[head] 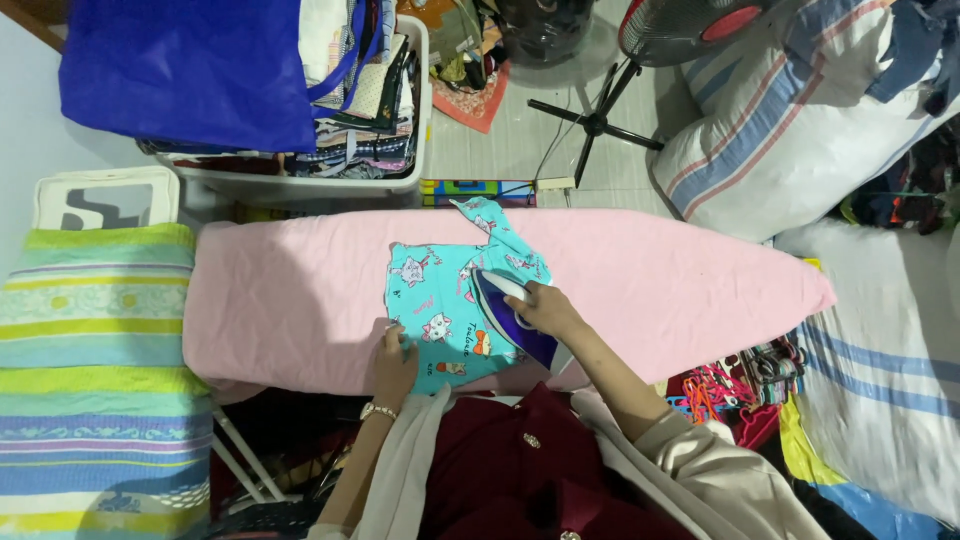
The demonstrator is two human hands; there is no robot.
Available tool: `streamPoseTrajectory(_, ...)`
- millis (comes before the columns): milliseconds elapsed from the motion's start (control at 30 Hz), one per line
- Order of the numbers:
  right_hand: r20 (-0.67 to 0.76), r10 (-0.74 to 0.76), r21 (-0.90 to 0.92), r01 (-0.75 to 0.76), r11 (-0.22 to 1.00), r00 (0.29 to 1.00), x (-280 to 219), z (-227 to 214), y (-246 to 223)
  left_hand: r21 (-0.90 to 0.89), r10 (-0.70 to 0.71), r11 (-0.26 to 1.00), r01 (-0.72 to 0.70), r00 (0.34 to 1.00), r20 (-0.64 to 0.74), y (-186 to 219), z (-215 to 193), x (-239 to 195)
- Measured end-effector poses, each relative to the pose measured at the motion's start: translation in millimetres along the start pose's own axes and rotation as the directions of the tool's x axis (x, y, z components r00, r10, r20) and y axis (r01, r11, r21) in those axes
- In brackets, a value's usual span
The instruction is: The person irons a small light-blue patterned garment on a pink ironing board. They repeatedly smooth the fabric with an iron, adjust the garment's position, and fold it into a compact stack before lifting it from the board.
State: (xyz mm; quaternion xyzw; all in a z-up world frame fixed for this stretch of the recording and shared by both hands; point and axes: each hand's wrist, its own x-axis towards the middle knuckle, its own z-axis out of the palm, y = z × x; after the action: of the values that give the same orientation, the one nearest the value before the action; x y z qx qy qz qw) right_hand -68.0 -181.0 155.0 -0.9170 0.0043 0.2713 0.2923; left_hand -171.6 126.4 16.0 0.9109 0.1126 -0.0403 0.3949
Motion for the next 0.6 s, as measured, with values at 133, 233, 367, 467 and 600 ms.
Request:
streamPoseTrajectory(133, -0.093, 0.106, 0.139, -0.093, 0.986, 0.99, -30.6, -33.3, 13.5, -0.014, 0.048, 0.999, -0.048, 0.998, 0.035, 37.6, -15.6, 34.8)
streamPoseTrajectory(233, -0.178, 0.19, 0.254, -0.142, 0.957, 0.965, -28.8, -49.2, 62.3, 0.026, 0.079, 0.997, -0.079, 0.997, 0.007, 60.5, -7.8, 76.9)
streamPoseTrajectory(367, -0.245, 0.304, 0.213, -0.255, 0.943, 0.921, -22.9, -66.4, 134.6, -0.026, 0.11, 0.993, -0.111, 0.994, -0.024, 82.9, 24.5, 150.5)
streamPoseTrajectory(467, -0.269, 0.365, 0.194, -0.321, 0.927, 0.892, -16.8, -66.6, 186.2, 0.012, 0.11, 0.994, -0.11, 0.994, -0.003, 95.8, 58.4, 210.7)
streamPoseTrajectory(600, -0.351, 0.469, 0.247, -0.403, 0.881, 0.811, -31.5, -63.0, 197.9, 0.314, 0.236, 0.906, -0.283, 0.955, 0.179, 170.1, 40.9, 229.5)
